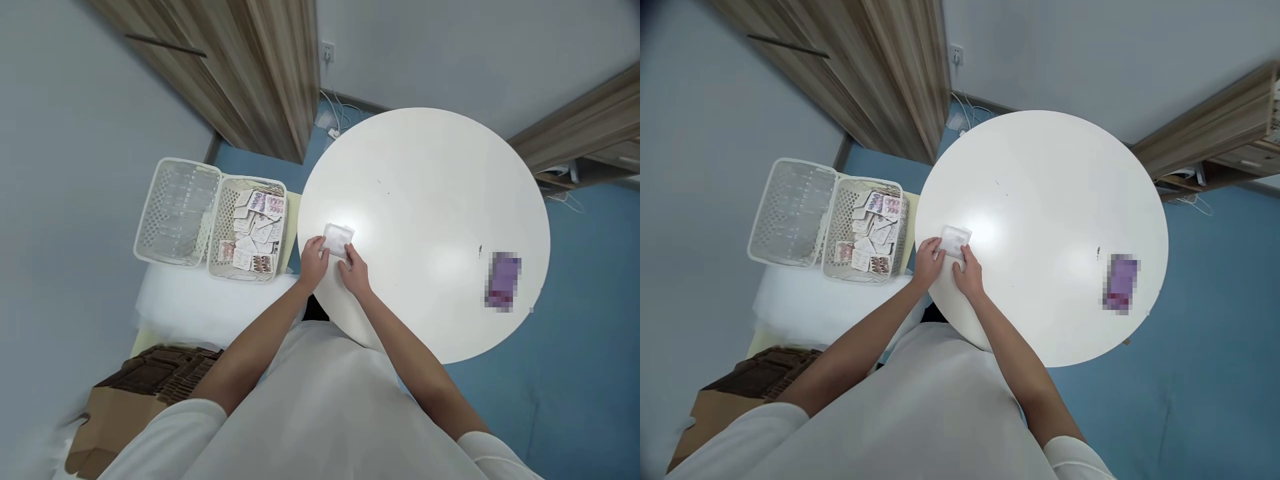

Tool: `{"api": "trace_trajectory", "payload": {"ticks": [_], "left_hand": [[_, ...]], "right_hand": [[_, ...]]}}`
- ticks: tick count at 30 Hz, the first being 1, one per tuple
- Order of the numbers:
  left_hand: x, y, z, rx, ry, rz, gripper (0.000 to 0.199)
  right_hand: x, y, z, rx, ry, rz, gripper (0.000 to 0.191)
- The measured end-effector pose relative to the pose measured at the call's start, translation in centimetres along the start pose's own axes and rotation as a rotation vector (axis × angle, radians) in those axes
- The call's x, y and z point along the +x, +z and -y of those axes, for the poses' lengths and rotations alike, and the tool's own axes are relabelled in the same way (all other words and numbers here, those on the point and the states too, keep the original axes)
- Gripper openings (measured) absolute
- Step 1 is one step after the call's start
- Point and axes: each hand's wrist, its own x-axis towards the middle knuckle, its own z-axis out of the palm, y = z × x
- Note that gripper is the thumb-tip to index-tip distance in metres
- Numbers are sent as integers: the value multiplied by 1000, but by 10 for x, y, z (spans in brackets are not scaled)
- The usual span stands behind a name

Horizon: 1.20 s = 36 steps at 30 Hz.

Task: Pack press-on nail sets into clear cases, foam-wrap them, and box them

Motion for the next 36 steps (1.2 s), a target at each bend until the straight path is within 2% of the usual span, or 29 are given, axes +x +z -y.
{"api": "trace_trajectory", "payload": {"ticks": [3, 6, 13, 18, 23, 26, 31, 33, 36], "left_hand": [[22, -16, 19, 1, 9, -45, 30], [34, -21, 30, -15, 36, -41, 30], [36, -19, 32, -33, 27, -49, 29], [37, -17, 33, -59, 19, -32, 31], [31, -17, 29, -124, -20, -39, 47], [17, -26, 19, -148, -34, -83, 56], [-32, -52, 1, -90, -45, -124, 45], [-58, -61, -4, -78, -84, -115, 39], [-95, -74, -12, -89, -162, -29, 37]], "right_hand": [[25, 21, 14, -66, -72, -10, 52], [38, 28, 18, -121, -96, -41, 51], [41, 27, 12, -176, -129, -86, 49], [42, 26, 10, -167, -170, -49, 52], [39, 19, 13, -61, -228, -16, 60], [27, 5, 19, 37, -190, -71, 60], [-8, -34, 24, 103, -164, -96, 55], [-23, -47, 21, 99, -146, -72, 54], [-41, -57, 16, 56, -149, 12, 50]]}}
